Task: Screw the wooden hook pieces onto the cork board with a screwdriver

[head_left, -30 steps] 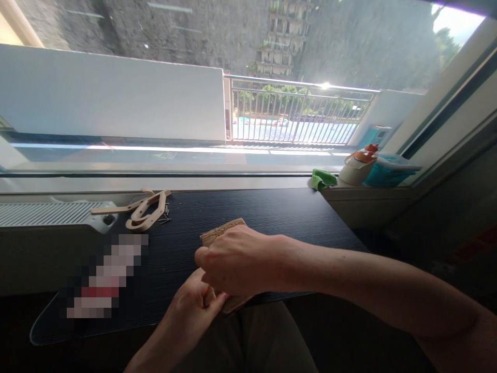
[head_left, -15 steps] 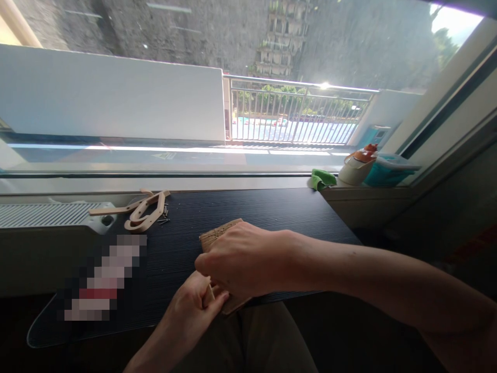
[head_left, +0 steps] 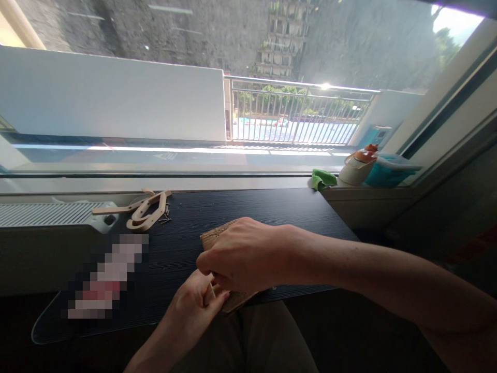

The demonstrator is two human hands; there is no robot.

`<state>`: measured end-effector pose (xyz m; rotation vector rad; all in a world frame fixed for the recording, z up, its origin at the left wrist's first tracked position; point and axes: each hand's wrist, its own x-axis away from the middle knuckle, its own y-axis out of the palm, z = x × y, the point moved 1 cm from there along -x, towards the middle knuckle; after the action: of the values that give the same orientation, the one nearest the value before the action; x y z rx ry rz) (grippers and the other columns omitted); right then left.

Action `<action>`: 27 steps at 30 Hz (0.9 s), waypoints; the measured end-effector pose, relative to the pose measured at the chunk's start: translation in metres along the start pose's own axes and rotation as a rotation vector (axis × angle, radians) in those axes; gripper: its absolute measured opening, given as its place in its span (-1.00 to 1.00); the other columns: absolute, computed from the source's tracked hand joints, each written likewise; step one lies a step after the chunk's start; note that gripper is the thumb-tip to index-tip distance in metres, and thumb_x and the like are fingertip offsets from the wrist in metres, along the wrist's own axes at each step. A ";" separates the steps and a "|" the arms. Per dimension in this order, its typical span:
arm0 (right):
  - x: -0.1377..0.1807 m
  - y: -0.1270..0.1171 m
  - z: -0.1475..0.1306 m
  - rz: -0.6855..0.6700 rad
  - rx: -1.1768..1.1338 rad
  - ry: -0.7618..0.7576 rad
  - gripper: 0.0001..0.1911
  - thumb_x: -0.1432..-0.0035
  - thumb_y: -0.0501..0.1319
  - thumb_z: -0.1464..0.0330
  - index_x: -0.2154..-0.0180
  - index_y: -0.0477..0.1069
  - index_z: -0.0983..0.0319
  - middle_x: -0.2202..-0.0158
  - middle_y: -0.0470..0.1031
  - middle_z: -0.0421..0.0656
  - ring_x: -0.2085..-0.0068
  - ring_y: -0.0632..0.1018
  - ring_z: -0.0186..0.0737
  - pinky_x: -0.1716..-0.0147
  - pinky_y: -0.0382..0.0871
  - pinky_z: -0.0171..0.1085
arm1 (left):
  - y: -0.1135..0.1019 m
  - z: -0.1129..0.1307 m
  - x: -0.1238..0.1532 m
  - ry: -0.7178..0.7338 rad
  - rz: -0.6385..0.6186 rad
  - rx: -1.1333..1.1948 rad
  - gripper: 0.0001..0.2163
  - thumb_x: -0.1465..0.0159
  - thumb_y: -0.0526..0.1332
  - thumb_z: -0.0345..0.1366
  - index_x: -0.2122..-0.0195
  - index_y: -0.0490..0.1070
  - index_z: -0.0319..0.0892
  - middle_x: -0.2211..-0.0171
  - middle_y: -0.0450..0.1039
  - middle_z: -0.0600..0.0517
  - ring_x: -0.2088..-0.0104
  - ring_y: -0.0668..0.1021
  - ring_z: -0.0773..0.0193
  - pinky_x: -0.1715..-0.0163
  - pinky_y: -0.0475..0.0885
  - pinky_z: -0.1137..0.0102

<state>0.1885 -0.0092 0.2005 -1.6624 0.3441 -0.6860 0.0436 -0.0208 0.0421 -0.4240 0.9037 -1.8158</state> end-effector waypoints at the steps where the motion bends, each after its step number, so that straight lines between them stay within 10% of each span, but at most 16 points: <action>1: 0.001 -0.001 0.000 -0.005 0.010 -0.017 -0.91 -0.06 0.18 0.39 0.34 0.41 0.25 0.41 0.48 -0.16 0.36 0.51 -0.22 0.59 0.06 -0.32 | 0.000 0.000 0.000 -0.010 -0.003 -0.001 -0.72 -0.08 0.15 -0.26 0.65 0.02 -0.08 0.69 0.03 0.21 0.62 0.32 0.35 0.68 0.12 0.51; 27: -0.003 -0.008 -0.008 -0.046 -0.008 -0.045 -0.96 -0.05 0.18 0.48 0.37 0.39 0.32 0.36 0.49 -0.13 0.32 0.50 -0.24 0.51 0.16 -0.32 | -0.003 0.006 -0.001 -0.098 -0.050 0.013 -0.69 -0.03 0.12 -0.26 0.72 -0.05 -0.09 0.70 0.01 0.18 0.60 0.28 0.35 0.64 0.11 0.49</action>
<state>0.1807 -0.0123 0.2077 -1.6956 0.2774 -0.6807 0.0458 -0.0217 0.0484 -0.5276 0.8198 -1.8288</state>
